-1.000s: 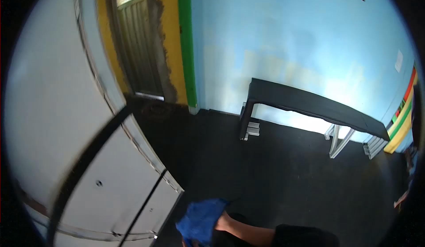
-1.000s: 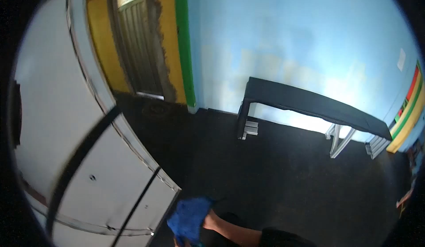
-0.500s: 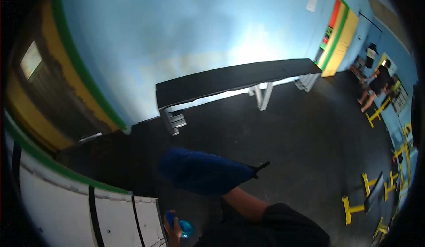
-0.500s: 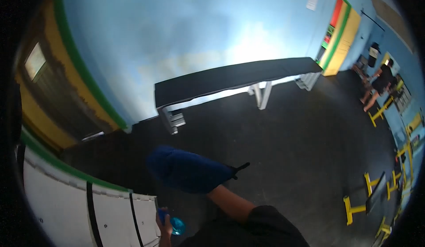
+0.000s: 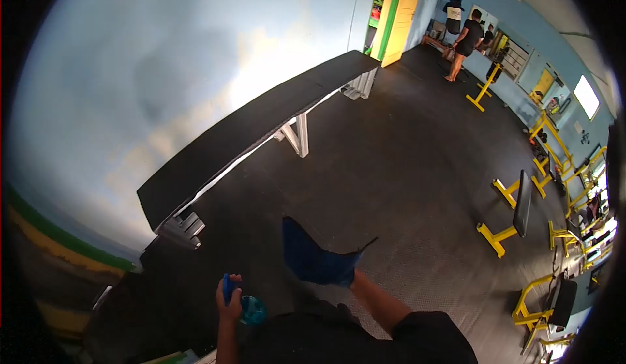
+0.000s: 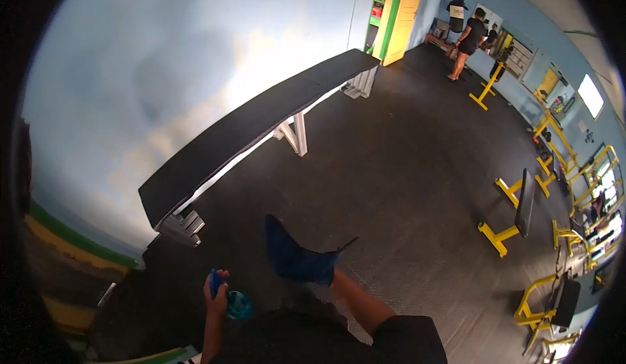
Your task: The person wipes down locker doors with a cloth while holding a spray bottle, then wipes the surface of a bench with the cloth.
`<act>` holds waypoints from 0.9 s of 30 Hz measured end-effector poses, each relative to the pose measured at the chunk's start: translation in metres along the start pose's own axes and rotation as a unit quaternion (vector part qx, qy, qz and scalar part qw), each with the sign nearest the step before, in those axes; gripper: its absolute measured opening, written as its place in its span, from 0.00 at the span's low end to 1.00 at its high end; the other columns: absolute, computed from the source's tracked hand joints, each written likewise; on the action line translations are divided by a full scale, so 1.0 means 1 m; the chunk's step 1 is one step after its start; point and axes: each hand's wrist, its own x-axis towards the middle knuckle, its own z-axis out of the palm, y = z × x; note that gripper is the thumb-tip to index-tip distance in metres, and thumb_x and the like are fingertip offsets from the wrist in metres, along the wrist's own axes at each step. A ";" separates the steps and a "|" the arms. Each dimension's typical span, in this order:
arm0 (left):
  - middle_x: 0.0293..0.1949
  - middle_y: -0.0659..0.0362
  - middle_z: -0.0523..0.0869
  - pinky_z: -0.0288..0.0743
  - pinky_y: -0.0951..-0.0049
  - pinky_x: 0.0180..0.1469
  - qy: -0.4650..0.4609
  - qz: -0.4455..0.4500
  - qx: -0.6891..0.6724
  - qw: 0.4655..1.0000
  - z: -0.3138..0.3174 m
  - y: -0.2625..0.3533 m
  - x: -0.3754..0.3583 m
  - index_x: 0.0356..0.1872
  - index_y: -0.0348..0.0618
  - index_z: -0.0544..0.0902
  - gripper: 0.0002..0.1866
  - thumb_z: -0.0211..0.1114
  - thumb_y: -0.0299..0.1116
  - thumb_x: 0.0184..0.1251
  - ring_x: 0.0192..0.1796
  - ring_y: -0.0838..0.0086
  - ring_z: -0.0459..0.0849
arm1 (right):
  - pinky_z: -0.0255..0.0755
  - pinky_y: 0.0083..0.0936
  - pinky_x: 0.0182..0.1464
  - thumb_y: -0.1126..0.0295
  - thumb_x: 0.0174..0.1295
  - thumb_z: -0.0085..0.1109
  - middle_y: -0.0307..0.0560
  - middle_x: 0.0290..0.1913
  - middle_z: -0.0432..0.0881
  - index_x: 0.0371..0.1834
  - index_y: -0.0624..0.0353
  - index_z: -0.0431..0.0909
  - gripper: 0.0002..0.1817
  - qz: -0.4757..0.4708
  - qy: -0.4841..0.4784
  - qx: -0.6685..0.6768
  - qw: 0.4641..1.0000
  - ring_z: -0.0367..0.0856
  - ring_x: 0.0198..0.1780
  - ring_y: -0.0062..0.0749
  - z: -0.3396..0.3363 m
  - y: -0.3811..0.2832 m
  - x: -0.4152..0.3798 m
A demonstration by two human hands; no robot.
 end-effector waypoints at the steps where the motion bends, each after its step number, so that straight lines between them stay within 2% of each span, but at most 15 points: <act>1: 0.54 0.53 0.86 0.76 0.68 0.64 -0.002 -0.007 -0.007 1.000 -0.002 -0.008 0.016 0.61 0.34 0.78 0.22 0.59 0.21 0.65 0.59 0.68 0.84 | 0.70 0.31 0.68 0.66 0.70 0.54 0.53 0.68 0.77 0.68 0.63 0.73 0.24 0.033 -0.014 -0.052 0.998 0.78 0.64 0.40 0.003 0.015 -0.005; 3: 0.54 0.53 0.86 0.76 0.68 0.64 -0.006 -0.015 -0.019 1.000 -0.011 -0.017 0.048 0.61 0.34 0.78 0.21 0.58 0.19 0.65 0.59 0.69 0.84 | 0.72 0.31 0.66 0.67 0.69 0.54 0.53 0.67 0.77 0.67 0.64 0.73 0.24 0.075 -0.090 -0.124 0.985 0.79 0.62 0.40 0.021 0.031 -0.017; 5: 0.53 0.54 0.86 0.76 0.68 0.64 -0.001 -0.083 0.032 0.996 -0.026 -0.022 0.084 0.59 0.33 0.78 0.20 0.58 0.19 0.65 0.57 0.69 0.84 | 0.73 0.30 0.65 0.68 0.68 0.54 0.53 0.66 0.78 0.66 0.64 0.74 0.24 0.093 -0.186 -0.169 0.963 0.81 0.61 0.40 0.044 0.036 -0.019; 6: 0.53 0.54 0.86 0.76 0.68 0.64 -0.005 -0.088 0.031 0.996 -0.039 -0.031 0.100 0.59 0.33 0.78 0.20 0.58 0.19 0.65 0.57 0.69 0.84 | 0.74 0.29 0.64 0.68 0.67 0.54 0.53 0.65 0.79 0.66 0.64 0.74 0.24 0.097 -0.228 -0.186 0.951 0.81 0.60 0.40 0.059 0.033 -0.018; 9: 0.52 0.55 0.86 0.76 0.69 0.63 0.027 -0.087 -0.023 0.996 -0.078 -0.077 0.158 0.56 0.34 0.80 0.17 0.58 0.19 0.65 0.56 0.70 0.85 | 0.77 0.28 0.61 0.69 0.66 0.55 0.53 0.64 0.80 0.65 0.65 0.75 0.24 0.095 -0.289 -0.251 0.919 0.84 0.57 0.40 0.105 0.022 0.014; 11: 0.50 0.56 0.86 0.76 0.69 0.63 0.081 -0.124 -0.035 0.988 -0.121 -0.111 0.201 0.52 0.35 0.80 0.14 0.59 0.20 0.66 0.55 0.70 0.84 | 0.79 0.27 0.60 0.70 0.65 0.55 0.53 0.63 0.80 0.64 0.65 0.76 0.24 0.106 -0.262 -0.274 0.919 0.85 0.56 0.39 0.139 0.009 0.061; 13: 0.49 0.56 0.86 0.77 0.69 0.61 0.078 -0.063 -0.041 0.994 -0.163 -0.160 0.246 0.53 0.35 0.81 0.15 0.61 0.22 0.66 0.54 0.71 0.85 | 0.78 0.27 0.59 0.71 0.63 0.56 0.52 0.63 0.81 0.64 0.65 0.75 0.25 0.122 -0.191 -0.198 0.954 0.85 0.57 0.38 0.162 0.000 0.112; 15: 0.48 0.57 0.87 0.78 0.70 0.58 0.104 -0.108 0.089 0.985 -0.194 -0.159 0.283 0.55 0.36 0.80 0.16 0.63 0.24 0.67 0.51 0.72 0.86 | 0.78 0.27 0.59 0.70 0.63 0.56 0.52 0.63 0.81 0.64 0.65 0.75 0.24 0.134 -0.149 -0.108 0.974 0.84 0.57 0.38 0.173 -0.025 0.161; 16: 0.47 0.57 0.88 0.79 0.70 0.55 0.092 -0.064 0.150 0.982 -0.214 -0.166 0.299 0.57 0.38 0.80 0.17 0.64 0.26 0.68 0.49 0.73 0.86 | 0.78 0.28 0.59 0.70 0.63 0.57 0.52 0.63 0.81 0.64 0.64 0.76 0.24 0.135 -0.143 -0.073 0.978 0.84 0.57 0.38 0.173 -0.037 0.182; 17: 0.48 0.57 0.88 0.80 0.69 0.55 0.118 -0.097 0.117 0.981 -0.220 -0.147 0.316 0.55 0.39 0.82 0.16 0.65 0.28 0.68 0.49 0.71 0.87 | 0.78 0.28 0.60 0.70 0.63 0.57 0.52 0.62 0.81 0.64 0.64 0.76 0.24 0.139 -0.140 -0.046 0.979 0.84 0.57 0.38 0.170 -0.046 0.202; 18: 0.47 0.56 0.89 0.81 0.66 0.54 0.122 -0.126 0.109 0.978 -0.234 -0.161 0.334 0.52 0.39 0.83 0.14 0.66 0.29 0.66 0.48 0.68 0.88 | 0.78 0.29 0.60 0.70 0.63 0.57 0.52 0.62 0.81 0.64 0.64 0.76 0.24 0.142 -0.138 -0.026 0.980 0.84 0.57 0.39 0.170 -0.051 0.220; 20: 0.44 0.54 0.89 0.81 0.63 0.52 0.184 -0.123 0.208 0.953 -0.241 -0.150 0.372 0.48 0.39 0.83 0.13 0.67 0.31 0.65 0.47 0.63 0.90 | 0.77 0.29 0.60 0.70 0.63 0.58 0.53 0.62 0.81 0.64 0.63 0.76 0.24 0.156 -0.144 -0.004 0.977 0.84 0.58 0.39 0.166 -0.056 0.248; 22: 0.41 0.51 0.89 0.81 0.61 0.51 0.213 -0.099 0.194 0.952 -0.252 -0.186 0.396 0.46 0.39 0.83 0.12 0.67 0.33 0.64 0.46 0.58 0.90 | 0.77 0.30 0.60 0.70 0.63 0.58 0.53 0.62 0.81 0.64 0.63 0.76 0.24 0.176 -0.148 0.003 0.973 0.84 0.58 0.39 0.163 -0.060 0.267; 25: 0.39 0.51 0.89 0.81 0.59 0.51 0.233 -0.102 0.226 0.941 -0.263 -0.193 0.426 0.45 0.40 0.83 0.11 0.67 0.33 0.64 0.46 0.55 0.90 | 0.76 0.31 0.60 0.69 0.63 0.59 0.53 0.61 0.81 0.64 0.62 0.77 0.24 0.205 -0.155 0.013 0.966 0.84 0.58 0.39 0.166 -0.065 0.289; 27: 0.38 0.51 0.89 0.80 0.58 0.50 0.252 -0.141 0.238 0.927 -0.272 -0.200 0.446 0.42 0.40 0.82 0.10 0.67 0.34 0.65 0.46 0.55 0.90 | 0.76 0.32 0.61 0.69 0.64 0.59 0.53 0.61 0.81 0.64 0.62 0.77 0.24 0.223 -0.155 0.016 0.962 0.83 0.58 0.39 0.174 -0.070 0.307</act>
